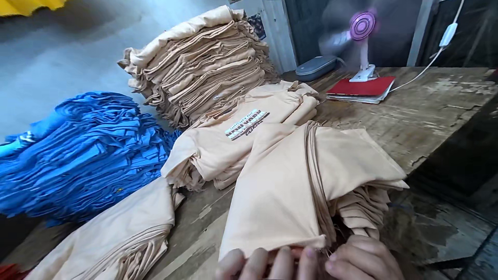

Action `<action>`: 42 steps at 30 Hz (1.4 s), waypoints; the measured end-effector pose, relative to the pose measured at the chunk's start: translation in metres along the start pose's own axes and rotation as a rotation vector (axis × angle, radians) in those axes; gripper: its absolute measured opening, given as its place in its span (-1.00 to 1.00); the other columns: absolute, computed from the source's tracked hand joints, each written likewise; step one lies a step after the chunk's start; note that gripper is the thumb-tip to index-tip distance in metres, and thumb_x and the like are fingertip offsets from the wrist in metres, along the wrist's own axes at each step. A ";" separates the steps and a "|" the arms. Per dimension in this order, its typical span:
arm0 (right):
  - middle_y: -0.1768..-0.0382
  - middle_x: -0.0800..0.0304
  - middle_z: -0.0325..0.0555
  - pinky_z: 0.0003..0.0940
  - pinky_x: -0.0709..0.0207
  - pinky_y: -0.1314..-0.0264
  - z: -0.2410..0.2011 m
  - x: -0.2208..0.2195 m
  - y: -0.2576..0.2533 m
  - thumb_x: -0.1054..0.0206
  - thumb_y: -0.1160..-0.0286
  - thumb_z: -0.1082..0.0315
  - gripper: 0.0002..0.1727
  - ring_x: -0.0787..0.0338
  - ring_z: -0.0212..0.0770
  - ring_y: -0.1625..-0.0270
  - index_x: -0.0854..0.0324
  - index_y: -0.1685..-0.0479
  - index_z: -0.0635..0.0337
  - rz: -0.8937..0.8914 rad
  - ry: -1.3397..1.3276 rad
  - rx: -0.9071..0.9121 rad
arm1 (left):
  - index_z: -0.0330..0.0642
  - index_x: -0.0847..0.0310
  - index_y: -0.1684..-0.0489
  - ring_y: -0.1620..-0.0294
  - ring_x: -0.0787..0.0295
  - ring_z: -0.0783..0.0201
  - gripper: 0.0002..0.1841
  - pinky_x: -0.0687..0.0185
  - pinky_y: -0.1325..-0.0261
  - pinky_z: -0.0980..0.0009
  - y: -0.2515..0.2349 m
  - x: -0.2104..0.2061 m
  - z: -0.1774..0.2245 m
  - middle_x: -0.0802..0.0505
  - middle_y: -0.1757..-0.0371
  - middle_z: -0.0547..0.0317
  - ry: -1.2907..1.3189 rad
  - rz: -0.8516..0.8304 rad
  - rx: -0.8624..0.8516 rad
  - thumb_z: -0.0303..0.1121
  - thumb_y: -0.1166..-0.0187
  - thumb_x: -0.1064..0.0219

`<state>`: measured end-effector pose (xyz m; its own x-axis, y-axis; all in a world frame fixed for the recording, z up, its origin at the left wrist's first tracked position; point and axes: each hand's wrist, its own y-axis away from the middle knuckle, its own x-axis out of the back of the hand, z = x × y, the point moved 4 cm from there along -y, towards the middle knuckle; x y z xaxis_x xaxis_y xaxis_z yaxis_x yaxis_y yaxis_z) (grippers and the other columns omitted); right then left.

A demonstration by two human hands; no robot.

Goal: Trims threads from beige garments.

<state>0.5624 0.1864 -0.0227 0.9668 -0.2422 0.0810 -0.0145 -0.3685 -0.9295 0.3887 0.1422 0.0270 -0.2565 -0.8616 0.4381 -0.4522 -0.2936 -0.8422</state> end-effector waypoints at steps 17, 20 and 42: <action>0.00 -0.85 0.11 -0.19 -0.76 -0.05 0.023 0.048 -0.016 -0.54 -0.46 0.28 -0.84 -0.85 -0.10 0.02 -0.89 0.22 0.19 -0.801 -0.040 -0.326 | -0.35 -0.54 -0.21 0.21 -0.61 0.55 -0.57 -0.55 0.19 0.60 0.022 0.026 -0.099 -0.73 0.10 0.18 0.233 0.044 0.742 -0.25 -0.54 -0.50; -0.06 -0.82 0.05 -0.24 -0.71 -0.13 0.011 0.038 -0.024 -0.61 -0.38 0.00 -0.67 -0.80 -0.16 -0.07 -0.86 0.14 0.06 -0.565 0.032 -0.214 | -0.18 -0.65 -0.36 0.00 -0.72 0.40 -0.53 -0.69 0.02 0.49 0.018 0.012 -0.055 -0.76 -0.12 0.00 0.383 -0.181 0.673 -0.12 -0.57 -0.49; -0.03 -0.68 -0.34 -0.58 -0.52 -0.32 0.014 0.003 0.011 -0.54 -0.46 0.16 -0.90 -0.62 -0.49 -0.24 -0.78 0.28 -0.08 -0.058 -0.013 -0.347 | 0.18 -0.82 -0.11 0.09 -0.65 0.37 -0.82 -0.43 -0.04 0.34 0.016 -0.006 -0.008 -0.84 0.06 0.35 0.376 -0.193 0.403 -0.20 -0.66 -0.39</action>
<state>0.5685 0.1939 -0.0375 0.9718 -0.2011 0.1232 -0.0431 -0.6652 -0.7454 0.3758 0.1458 0.0135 -0.5205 -0.5920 0.6154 -0.1796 -0.6287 -0.7566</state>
